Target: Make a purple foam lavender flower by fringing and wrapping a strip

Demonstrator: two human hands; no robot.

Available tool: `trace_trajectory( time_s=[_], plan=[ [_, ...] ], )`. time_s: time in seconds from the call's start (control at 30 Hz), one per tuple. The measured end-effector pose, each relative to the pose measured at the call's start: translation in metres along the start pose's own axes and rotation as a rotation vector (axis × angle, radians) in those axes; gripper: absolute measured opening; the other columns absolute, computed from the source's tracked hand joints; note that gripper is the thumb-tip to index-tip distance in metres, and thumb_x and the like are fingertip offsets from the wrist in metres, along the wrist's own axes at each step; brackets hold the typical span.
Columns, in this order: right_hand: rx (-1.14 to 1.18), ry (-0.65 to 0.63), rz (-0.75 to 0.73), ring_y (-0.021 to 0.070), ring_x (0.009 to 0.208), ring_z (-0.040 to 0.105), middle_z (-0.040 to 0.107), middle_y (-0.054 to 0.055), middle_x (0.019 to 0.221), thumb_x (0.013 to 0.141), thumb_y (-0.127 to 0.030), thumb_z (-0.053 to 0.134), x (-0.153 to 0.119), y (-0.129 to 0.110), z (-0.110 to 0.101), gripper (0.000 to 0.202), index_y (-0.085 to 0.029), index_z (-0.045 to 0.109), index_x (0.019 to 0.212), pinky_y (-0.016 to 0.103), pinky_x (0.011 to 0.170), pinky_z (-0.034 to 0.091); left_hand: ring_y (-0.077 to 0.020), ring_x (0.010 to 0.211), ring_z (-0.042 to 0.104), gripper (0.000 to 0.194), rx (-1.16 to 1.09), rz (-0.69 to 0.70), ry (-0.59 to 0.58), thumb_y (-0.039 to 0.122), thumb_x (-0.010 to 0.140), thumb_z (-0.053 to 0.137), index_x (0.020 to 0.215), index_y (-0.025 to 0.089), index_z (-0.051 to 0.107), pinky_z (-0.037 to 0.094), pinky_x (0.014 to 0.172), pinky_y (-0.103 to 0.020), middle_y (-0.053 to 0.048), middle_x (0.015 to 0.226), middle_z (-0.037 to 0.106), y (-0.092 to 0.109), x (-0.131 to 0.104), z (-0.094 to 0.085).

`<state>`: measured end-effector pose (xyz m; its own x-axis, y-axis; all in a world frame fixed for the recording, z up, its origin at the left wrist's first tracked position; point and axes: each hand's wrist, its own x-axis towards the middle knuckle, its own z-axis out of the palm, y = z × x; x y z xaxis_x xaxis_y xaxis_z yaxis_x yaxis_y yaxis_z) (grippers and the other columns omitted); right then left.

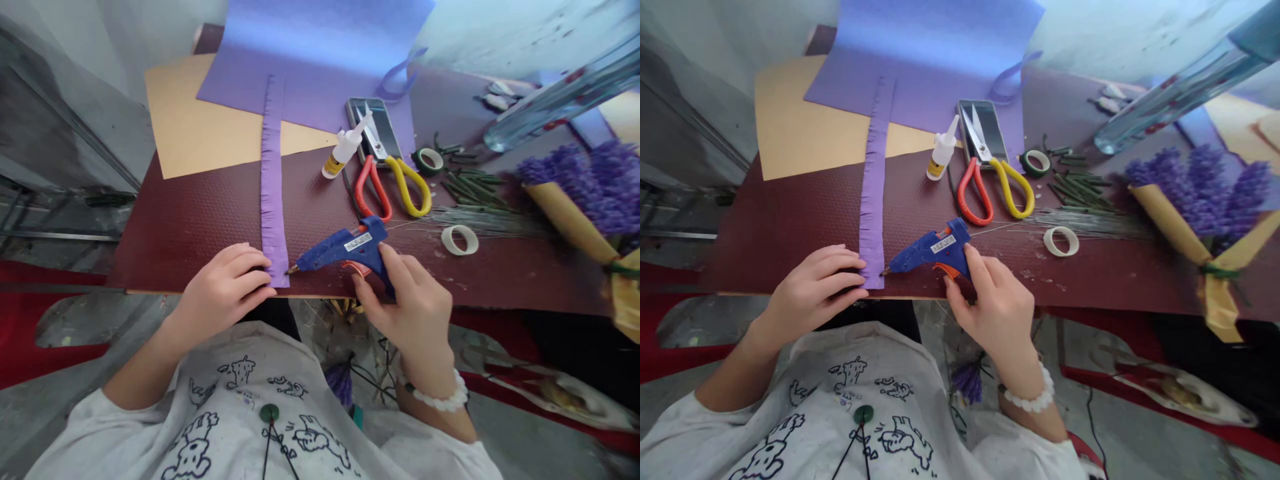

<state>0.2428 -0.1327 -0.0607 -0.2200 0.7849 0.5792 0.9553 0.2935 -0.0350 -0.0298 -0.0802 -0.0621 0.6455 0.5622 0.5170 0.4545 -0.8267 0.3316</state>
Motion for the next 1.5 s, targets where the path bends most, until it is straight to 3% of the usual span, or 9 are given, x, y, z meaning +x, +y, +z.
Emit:
trace_trajectory(
  time_s=[0.2, 0.67, 1.27, 1.5],
  plan=[
    [0.01, 0.142, 0.024, 0.017, 0.068, 0.06, 0.062, 0.006, 0.082, 0.075, -0.027, 0.071, 0.0007, -0.0016, 0.0012, 0.061, -0.014, 0.049, 0.131, 0.027, 0.06, 0.051, -0.018, 0.1, 0.064, 0.006, -0.004, -0.003, 0.005, 0.021, 0.084, 0.065, 0.089, 0.016, 0.064, 0.049, 0.103, -0.04, -0.006, 0.101, 0.07, -0.0004, -0.0002, 0.0007],
    [0.166, 0.088, 0.109, 0.0194, 0.081, 0.066, 0.067, 0.007, 0.093, 0.075, -0.029, 0.069, -0.0032, -0.0001, 0.0058, 0.051, -0.019, 0.054, 0.123, 0.03, 0.073, 0.054, -0.0172, 0.099, 0.064, 0.004, -0.02, -0.028, 0.027, 0.015, 0.084, 0.063, 0.088, 0.016, 0.064, 0.05, 0.102, -0.04, -0.006, 0.1, 0.07, 0.0008, 0.0004, 0.002],
    [0.163, 0.029, 0.135, 0.0206, 0.08, 0.07, 0.072, 0.008, 0.094, 0.077, -0.036, 0.067, -0.0045, -0.0002, 0.0042, 0.045, -0.017, 0.058, 0.117, 0.03, 0.068, 0.056, -0.0167, 0.1, 0.063, 0.01, -0.016, -0.026, 0.028, 0.01, 0.083, 0.061, 0.09, 0.016, 0.063, 0.05, 0.103, -0.041, -0.005, 0.102, 0.069, 0.0012, -0.0024, 0.0021],
    [0.188, -0.014, 0.186, 0.0224, 0.08, 0.071, 0.074, 0.01, 0.097, 0.08, -0.046, 0.064, -0.0046, -0.0019, 0.0056, 0.044, -0.015, 0.063, 0.112, 0.031, 0.07, 0.057, -0.0166, 0.099, 0.063, 0.009, -0.011, -0.036, 0.024, 0.01, 0.083, 0.061, 0.089, 0.017, 0.064, 0.05, 0.103, -0.04, -0.005, 0.102, 0.07, 0.001, -0.0014, 0.0033]
  ],
)
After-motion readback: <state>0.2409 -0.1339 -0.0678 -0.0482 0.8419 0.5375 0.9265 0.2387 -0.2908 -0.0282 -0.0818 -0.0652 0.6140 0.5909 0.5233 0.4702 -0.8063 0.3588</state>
